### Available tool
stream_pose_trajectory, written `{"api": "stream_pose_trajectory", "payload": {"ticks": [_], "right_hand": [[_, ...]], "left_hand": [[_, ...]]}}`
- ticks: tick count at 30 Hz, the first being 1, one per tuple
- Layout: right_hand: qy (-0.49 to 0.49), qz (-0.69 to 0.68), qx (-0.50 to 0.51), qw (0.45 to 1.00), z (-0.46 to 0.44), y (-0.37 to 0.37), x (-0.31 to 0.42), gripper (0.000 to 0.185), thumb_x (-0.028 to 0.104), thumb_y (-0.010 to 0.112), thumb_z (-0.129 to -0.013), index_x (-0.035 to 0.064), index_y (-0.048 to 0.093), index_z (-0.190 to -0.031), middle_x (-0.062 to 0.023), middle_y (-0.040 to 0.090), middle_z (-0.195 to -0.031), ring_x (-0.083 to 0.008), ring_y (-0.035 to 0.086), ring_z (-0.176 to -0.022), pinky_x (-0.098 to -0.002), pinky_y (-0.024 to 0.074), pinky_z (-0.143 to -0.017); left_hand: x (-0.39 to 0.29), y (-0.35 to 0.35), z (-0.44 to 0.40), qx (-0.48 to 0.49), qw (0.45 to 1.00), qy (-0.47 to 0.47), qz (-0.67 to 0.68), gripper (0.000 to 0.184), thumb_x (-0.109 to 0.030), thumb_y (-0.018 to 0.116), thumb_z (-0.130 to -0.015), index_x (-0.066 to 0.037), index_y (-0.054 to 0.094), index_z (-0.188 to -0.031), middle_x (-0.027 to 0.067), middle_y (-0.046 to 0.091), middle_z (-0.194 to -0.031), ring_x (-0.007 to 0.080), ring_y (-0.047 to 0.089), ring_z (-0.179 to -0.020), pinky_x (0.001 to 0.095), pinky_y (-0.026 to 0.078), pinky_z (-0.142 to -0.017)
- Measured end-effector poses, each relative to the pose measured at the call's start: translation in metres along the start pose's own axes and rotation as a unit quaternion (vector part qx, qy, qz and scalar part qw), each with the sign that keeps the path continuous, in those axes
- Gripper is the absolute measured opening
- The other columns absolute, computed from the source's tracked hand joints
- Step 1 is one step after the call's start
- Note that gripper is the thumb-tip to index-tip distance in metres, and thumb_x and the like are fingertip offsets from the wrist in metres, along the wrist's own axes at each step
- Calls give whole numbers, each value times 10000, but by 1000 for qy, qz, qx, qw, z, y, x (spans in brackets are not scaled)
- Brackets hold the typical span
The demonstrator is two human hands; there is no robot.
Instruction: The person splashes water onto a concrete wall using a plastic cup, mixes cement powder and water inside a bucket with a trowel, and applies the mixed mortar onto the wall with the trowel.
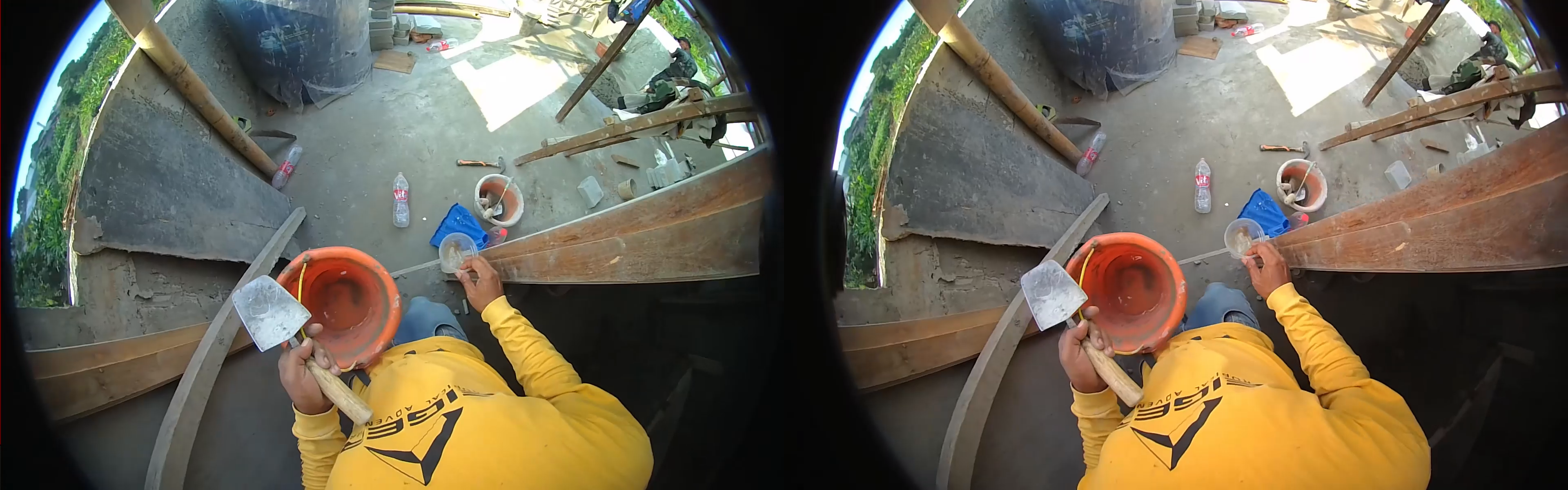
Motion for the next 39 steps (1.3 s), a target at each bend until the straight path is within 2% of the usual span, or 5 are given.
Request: {"api": "stream_pose_trajectory", "payload": {"ticks": [8,14,25,32,39], "right_hand": [[32,17,-70,997,-34,-4,24,139,68,718,-880,9,633,-971,-194,677,-1095,-383,657,-1048,-417,517,-911],[57,-9,-28,998,-60,-4,-20,171,142,723,-890,39,642,-1000,-171,660,-1123,-396,640,-1069,-437,512,-901],[69,-1,-70,995,-98,-54,10,187,154,699,-913,57,613,-1048,-159,636,-1110,-393,637,-1050,-441,518,-874],[42,3,-137,990,-102,-79,30,192,150,694,-914,49,610,-1054,-170,628,-1166,-406,618,-1098,-440,508,-912],[107,-12,-152,982,-96,-85,27,197,152,701,-915,44,620,-1058,-176,640,-1153,-401,630,-1094,-437,512,-908]], "left_hand": [[-37,33,-111,76,990,-22,-118,351,-137,422,-992,94,588,-1198,27,486,-609,140,486,-470,258,454,-451],[-34,94,-158,62,993,22,-98,380,-161,418,-1018,93,567,-1258,9,487,-644,113,483,-500,246,452,-470],[-80,190,-212,147,985,79,-35,401,-171,418,-1032,120,567,-1265,14,485,-640,116,468,-490,230,425,-474],[-84,251,-237,223,973,58,-19,392,-163,402,-1027,104,571,-1260,7,491,-647,110,489,-498,224,447,-466],[-54,281,-292,238,971,-3,-28,353,-155,418,-1025,85,611,-1198,9,489,-623,124,485,-486,229,446,-471]]}}
Point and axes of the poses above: each hand's wrist, its own z-axis away from the middle knuckle, its own y-axis out of the palm, x = y × z, the point moved 6 cm from there along -z, towards the middle knuckle
